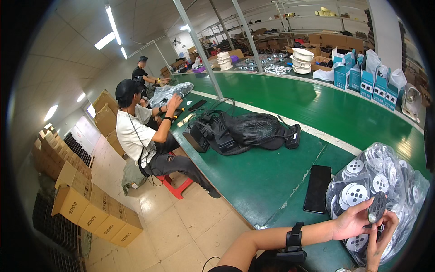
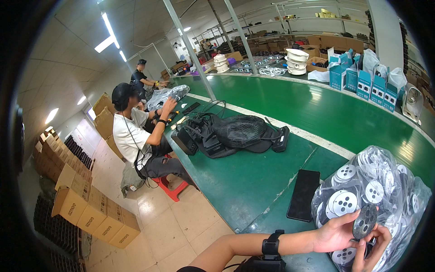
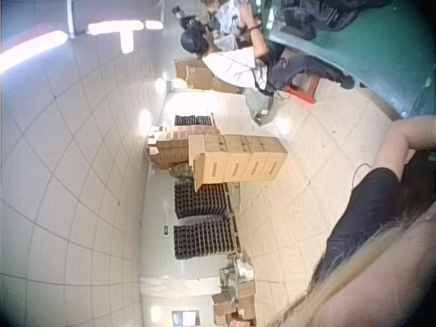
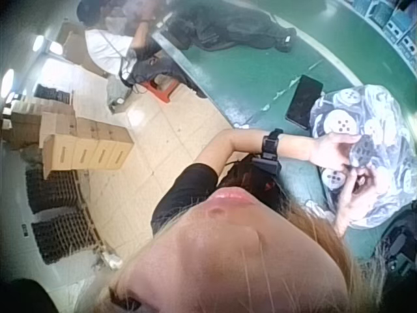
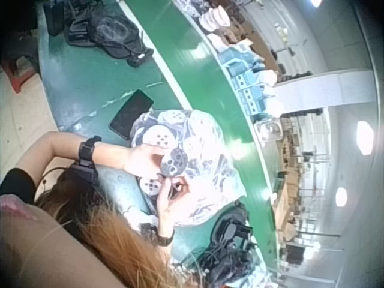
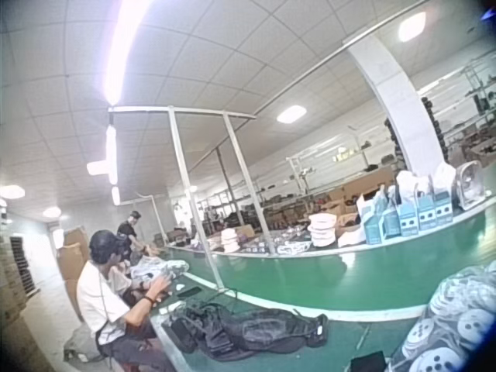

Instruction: Manually assembling plastic and electronic components at a workshop workbench.

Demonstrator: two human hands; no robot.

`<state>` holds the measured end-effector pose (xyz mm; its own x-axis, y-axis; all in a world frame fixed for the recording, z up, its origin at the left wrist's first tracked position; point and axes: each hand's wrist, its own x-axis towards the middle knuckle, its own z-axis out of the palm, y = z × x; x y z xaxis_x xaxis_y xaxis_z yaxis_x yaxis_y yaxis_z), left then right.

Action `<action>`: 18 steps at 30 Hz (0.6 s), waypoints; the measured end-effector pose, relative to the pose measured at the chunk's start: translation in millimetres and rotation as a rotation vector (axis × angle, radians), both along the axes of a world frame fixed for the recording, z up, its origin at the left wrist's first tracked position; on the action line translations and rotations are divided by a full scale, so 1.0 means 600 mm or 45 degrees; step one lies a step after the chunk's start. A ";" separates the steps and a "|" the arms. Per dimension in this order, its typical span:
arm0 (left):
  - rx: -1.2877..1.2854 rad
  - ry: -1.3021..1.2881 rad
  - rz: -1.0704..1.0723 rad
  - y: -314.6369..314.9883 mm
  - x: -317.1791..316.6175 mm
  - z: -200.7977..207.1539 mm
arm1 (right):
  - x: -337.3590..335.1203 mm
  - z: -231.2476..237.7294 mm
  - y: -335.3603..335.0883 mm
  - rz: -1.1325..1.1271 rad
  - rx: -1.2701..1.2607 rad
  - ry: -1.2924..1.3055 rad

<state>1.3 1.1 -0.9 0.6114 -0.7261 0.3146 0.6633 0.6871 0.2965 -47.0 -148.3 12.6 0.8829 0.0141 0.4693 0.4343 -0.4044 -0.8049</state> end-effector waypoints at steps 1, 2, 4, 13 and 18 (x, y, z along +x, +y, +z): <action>-0.004 0.016 -0.003 0.000 0.000 0.001 | -0.001 0.002 0.000 -0.001 -0.001 -0.001; -0.008 0.019 -0.011 -0.001 0.001 0.000 | -0.001 0.003 0.001 0.000 0.000 0.002; -0.014 0.022 -0.018 -0.001 0.001 0.001 | -0.001 0.005 0.001 0.001 -0.001 0.005; -0.037 0.023 0.011 0.001 -0.002 0.009 | -0.001 0.007 0.002 0.018 0.003 0.028; -0.019 0.000 0.010 0.002 -0.002 0.009 | -0.002 0.005 0.003 0.013 0.018 0.006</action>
<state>0.1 2.1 4.4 0.6173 -0.7163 0.3254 0.6577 0.6968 0.2861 -48.4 -146.2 15.9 0.8850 0.0168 0.4653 0.4346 -0.3886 -0.8125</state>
